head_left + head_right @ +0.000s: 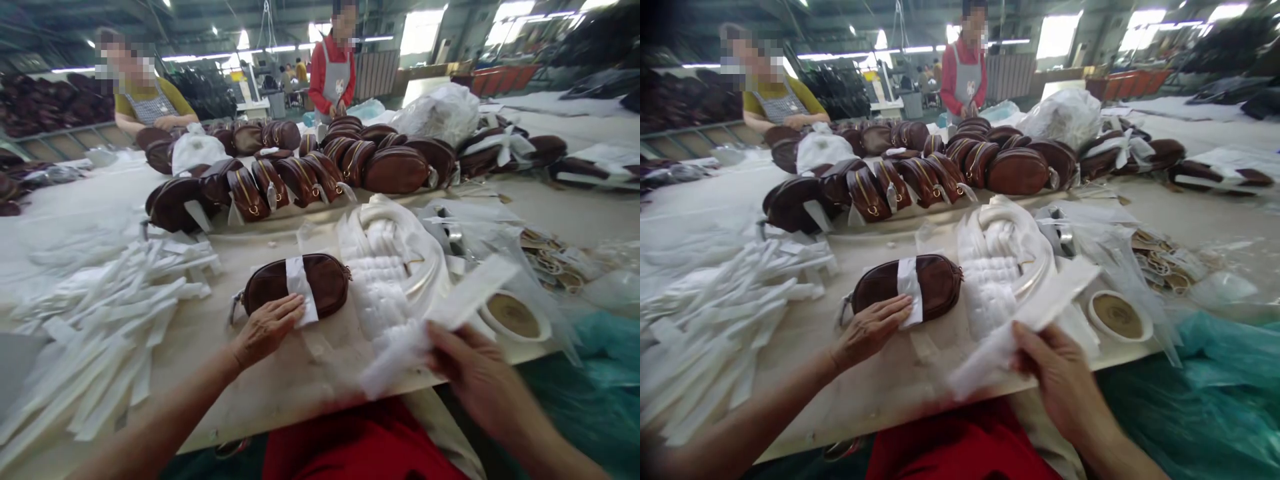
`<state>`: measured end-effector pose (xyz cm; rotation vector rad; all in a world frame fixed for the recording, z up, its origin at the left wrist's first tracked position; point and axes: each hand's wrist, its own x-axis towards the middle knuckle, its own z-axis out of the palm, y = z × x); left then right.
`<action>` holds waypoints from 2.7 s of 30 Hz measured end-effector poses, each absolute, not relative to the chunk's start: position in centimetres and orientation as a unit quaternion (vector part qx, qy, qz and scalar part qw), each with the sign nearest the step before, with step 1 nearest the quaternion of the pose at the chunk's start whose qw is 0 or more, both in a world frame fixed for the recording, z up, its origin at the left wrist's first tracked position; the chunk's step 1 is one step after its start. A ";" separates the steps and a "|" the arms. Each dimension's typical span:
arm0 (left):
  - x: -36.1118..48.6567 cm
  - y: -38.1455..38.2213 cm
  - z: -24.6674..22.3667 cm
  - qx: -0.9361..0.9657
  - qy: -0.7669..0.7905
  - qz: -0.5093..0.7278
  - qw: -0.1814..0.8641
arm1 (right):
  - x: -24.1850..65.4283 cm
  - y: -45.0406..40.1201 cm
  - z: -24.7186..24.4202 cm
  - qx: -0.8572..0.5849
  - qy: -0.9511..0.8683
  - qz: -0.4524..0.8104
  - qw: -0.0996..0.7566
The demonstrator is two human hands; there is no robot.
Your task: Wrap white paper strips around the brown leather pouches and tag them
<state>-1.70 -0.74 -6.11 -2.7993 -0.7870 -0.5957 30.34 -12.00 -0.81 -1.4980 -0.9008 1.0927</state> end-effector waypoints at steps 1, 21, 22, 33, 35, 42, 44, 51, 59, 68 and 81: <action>-1.6 -0.7 -6.0 -0.939 -0.267 -0.200 0.079 | 27.9 -10.7 -1.6 -0.600 -0.280 0.554 0.505; -1.6 -0.9 -5.6 -0.935 -0.263 -0.229 0.061 | 15.2 -3.7 -6.0 -0.507 -0.156 0.769 0.356; -1.5 -1.0 -5.9 -0.930 -0.267 -0.242 0.074 | 15.9 -4.0 -5.9 -0.508 -0.178 0.775 0.330; -1.0 -1.8 -7.3 -0.905 -0.300 -0.294 0.067 | 20.0 -2.5 -6.4 -0.283 -0.876 0.054 0.387; -1.0 -2.0 -7.5 -0.898 -0.307 -0.310 0.056 | 19.7 -2.1 -7.4 -0.258 -0.882 0.018 0.394; -1.0 -2.1 -7.3 -0.905 -0.274 -0.322 0.038 | 19.8 -2.1 -8.4 -0.237 -0.891 -0.040 0.384; -0.8 -2.1 -6.5 -0.904 -0.286 -0.316 -0.027 | 19.8 -2.1 -8.4 -0.233 -0.892 -0.057 0.383; -0.2 -1.6 -6.0 -0.881 -0.365 -0.295 -0.065 | 19.6 -2.2 -8.7 -0.233 -0.886 -0.047 0.397; 0.3 -1.8 -7.5 -0.880 -0.367 -0.299 0.041 | 21.2 -3.4 -8.2 -0.255 -0.872 0.094 0.408; 0.5 -2.2 -8.0 -0.880 -0.393 -0.267 0.014 | 22.1 -8.7 -9.8 -0.405 -0.848 0.159 0.302; 0.7 -2.4 -7.7 -0.870 -0.394 -0.296 0.020 | 22.1 -8.1 -9.8 -0.509 -0.784 0.250 0.251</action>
